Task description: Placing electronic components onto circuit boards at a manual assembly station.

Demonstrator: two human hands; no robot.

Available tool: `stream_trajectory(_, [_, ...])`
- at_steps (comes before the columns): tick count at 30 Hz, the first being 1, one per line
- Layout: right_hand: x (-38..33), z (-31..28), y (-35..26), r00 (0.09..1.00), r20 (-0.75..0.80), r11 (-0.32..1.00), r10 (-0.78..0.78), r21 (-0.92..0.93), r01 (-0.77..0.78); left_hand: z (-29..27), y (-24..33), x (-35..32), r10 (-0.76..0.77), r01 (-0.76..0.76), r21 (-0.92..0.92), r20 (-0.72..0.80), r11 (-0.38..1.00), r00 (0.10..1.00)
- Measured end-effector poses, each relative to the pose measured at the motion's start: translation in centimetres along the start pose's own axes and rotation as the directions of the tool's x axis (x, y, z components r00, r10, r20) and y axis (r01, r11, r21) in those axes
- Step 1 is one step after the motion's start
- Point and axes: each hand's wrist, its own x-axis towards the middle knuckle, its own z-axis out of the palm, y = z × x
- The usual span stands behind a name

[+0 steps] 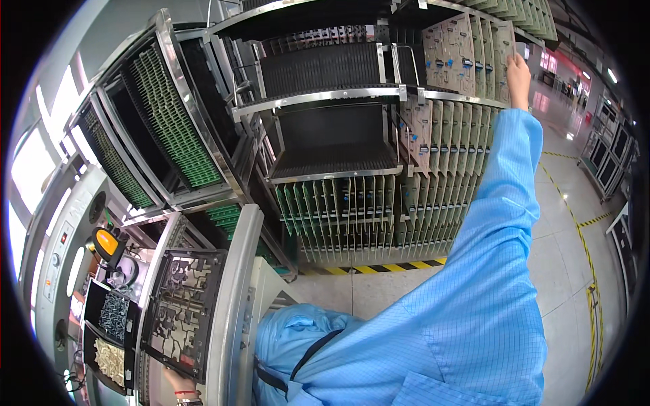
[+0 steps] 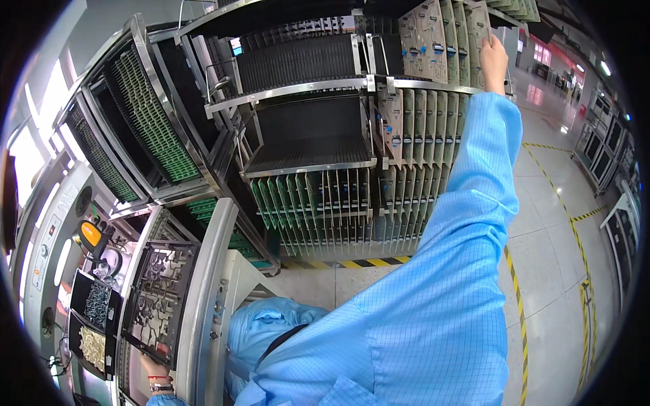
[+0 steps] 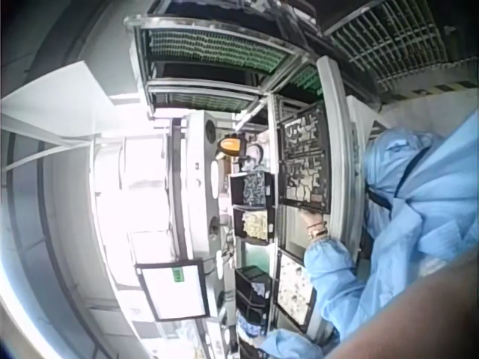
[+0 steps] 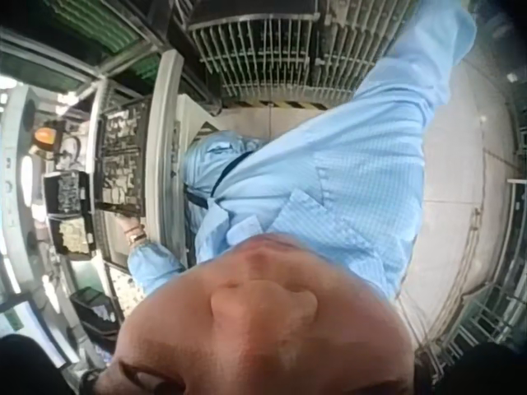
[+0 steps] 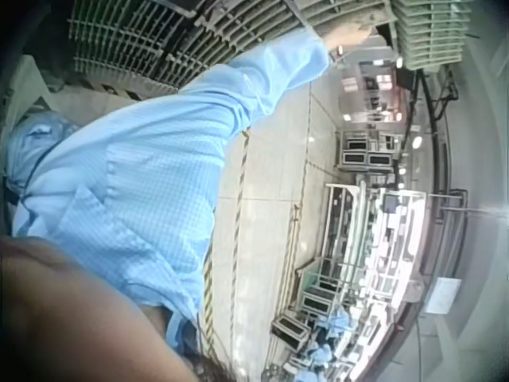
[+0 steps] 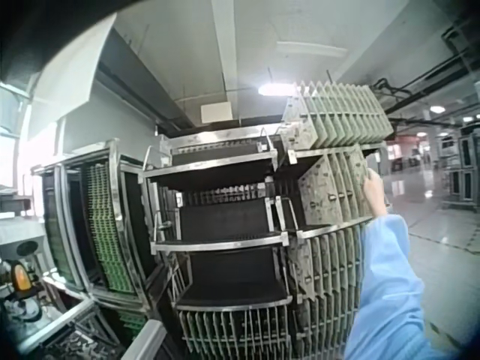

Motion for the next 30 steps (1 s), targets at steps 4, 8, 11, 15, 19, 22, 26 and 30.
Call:
stream_trajectory(4, [-0.4, -4.1, -0.7, 0.994, -0.109, 1.0, -0.028, -0.005, 0.028, -0.5, -0.2, 0.9, 0.052, -0.052, 0.042, 0.0, 0.998, 0.999])
stream_trajectory(8, [-3.3, -10.6, -4.4, 0.989, -0.146, 0.998, -0.019, 0.059, 0.028, -1.7, 0.2, 2.0, 0.03, -0.027, 0.087, -0.034, 0.996, 0.999])
stream_trajectory(11, [-7.9, -15.9, -10.2, 0.974, -0.221, 0.998, 0.059, 0.001, -0.06, -1.0, 0.2, 1.4, 0.008, -0.005, 0.055, -0.058, 0.998, 0.998])
stream_trajectory(15, [-16.1, -19.6, -17.5, 0.92, -0.391, 0.999, 0.036, 0.036, -0.024, -3.5, -0.6, 1.4, 0.017, -0.018, 0.038, 0.006, 0.999, 1.0])
stream_trajectory(19, [-21.3, -23.1, -17.6, 0.724, -0.666, 0.911, 0.178, 0.39, 0.134, -4.9, -0.6, 2.8, -0.02, 0.019, 0.055, 0.006, 0.998, 1.0])
stream_trajectory(22, [-21.0, -22.5, -15.7, 0.818, -0.568, 0.786, 0.094, 0.546, 0.289, -5.7, -0.3, 2.0, 0.006, -0.006, -0.032, 0.007, 0.999, 1.0])
stream_trajectory(26, [-26.1, -14.5, -25.9, 0.933, 0.235, 0.191, 0.271, 0.937, -0.292, -4.0, 0.5, -1.3, 0.2, -0.197, 0.042, -0.1, 0.98, 0.975])
stream_trajectory(30, [-38.6, -3.9, -35.0, 0.557, 0.817, 0.213, 0.148, 0.524, -0.825, -5.8, 0.5, -1.4, 0.22, -0.187, 0.223, -0.134, 0.957, 0.966])
